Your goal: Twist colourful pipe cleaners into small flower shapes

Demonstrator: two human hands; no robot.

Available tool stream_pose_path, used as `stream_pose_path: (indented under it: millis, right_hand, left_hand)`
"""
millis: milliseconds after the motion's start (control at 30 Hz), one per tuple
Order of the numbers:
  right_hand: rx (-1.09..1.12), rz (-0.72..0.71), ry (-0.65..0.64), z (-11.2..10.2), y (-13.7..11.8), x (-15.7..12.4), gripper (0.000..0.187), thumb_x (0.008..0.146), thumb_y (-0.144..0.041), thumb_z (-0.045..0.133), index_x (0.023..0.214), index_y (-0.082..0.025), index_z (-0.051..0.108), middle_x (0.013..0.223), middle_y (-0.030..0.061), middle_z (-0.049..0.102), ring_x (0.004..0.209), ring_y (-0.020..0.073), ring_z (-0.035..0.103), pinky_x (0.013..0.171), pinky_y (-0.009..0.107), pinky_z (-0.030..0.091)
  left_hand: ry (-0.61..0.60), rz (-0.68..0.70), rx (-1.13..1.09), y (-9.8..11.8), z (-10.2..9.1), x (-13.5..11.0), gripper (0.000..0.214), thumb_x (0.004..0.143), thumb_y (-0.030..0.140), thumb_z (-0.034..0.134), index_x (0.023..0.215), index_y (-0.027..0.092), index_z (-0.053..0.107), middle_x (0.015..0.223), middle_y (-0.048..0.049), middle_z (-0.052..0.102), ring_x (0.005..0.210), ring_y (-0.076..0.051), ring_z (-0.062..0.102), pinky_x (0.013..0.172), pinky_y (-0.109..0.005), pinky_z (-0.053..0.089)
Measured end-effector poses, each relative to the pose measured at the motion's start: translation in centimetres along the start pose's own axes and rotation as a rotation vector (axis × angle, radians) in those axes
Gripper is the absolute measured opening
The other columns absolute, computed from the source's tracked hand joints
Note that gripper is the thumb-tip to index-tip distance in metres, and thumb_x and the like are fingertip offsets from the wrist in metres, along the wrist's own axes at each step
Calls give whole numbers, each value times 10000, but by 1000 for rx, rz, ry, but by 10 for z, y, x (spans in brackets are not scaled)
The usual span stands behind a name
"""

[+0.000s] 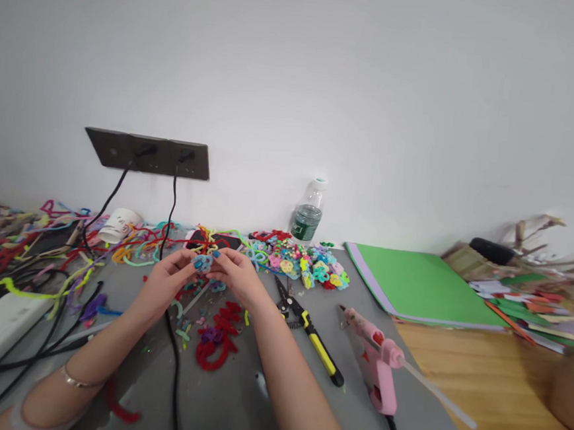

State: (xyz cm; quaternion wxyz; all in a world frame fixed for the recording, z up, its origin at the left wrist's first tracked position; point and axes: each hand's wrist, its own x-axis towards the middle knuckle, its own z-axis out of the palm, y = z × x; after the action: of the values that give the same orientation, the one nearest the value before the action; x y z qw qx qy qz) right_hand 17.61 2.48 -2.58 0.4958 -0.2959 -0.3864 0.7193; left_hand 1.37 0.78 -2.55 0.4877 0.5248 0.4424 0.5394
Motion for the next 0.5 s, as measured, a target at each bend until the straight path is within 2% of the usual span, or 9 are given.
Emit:
stream_pose_path:
  millis: [67,167,233,367,500]
  right_hand:
    - [-6,5,-1,-1,1,1,364,639,-471,833,806,-179,693,711,4,697,638,122,651,651,253,541]
    - [-78,-27,0,-4,1,1,338,638,-400,843,876,-189,729,789,13,714,684,124,645,673,251,528]
    - [-131,-69,-7,-5,1,1,288,654,-359,831,881,-203,746,841,13,723,717,125,639,692,248,517]
    - [-248,-173,-30,-4,-2,-1,195,708,-327,778,869,-218,759,843,7,728,735,129,630,723,256,498]
    - [-346,-229,-59,-2,-5,-3,207,730,-317,754,912,-218,757,898,20,737,814,156,652,800,294,504]
  left_hand:
    - [-16,59,31,2,0,0,226,698,374,763,797,191,674,792,-15,662,726,-164,604,656,-253,512]
    - [-51,221,154,5,-2,-1,69,729,243,704,773,198,675,843,-36,662,838,-193,622,772,-285,510]
    - [-58,295,222,5,-3,-2,46,752,176,652,781,203,677,878,-46,657,877,-197,620,799,-287,498]
    - [-47,301,217,1,-4,-2,85,755,136,620,794,206,646,884,-39,641,871,-191,620,781,-279,505]
    - [-42,282,192,0,-5,0,77,748,142,627,796,202,632,880,-36,637,869,-193,625,790,-283,511]
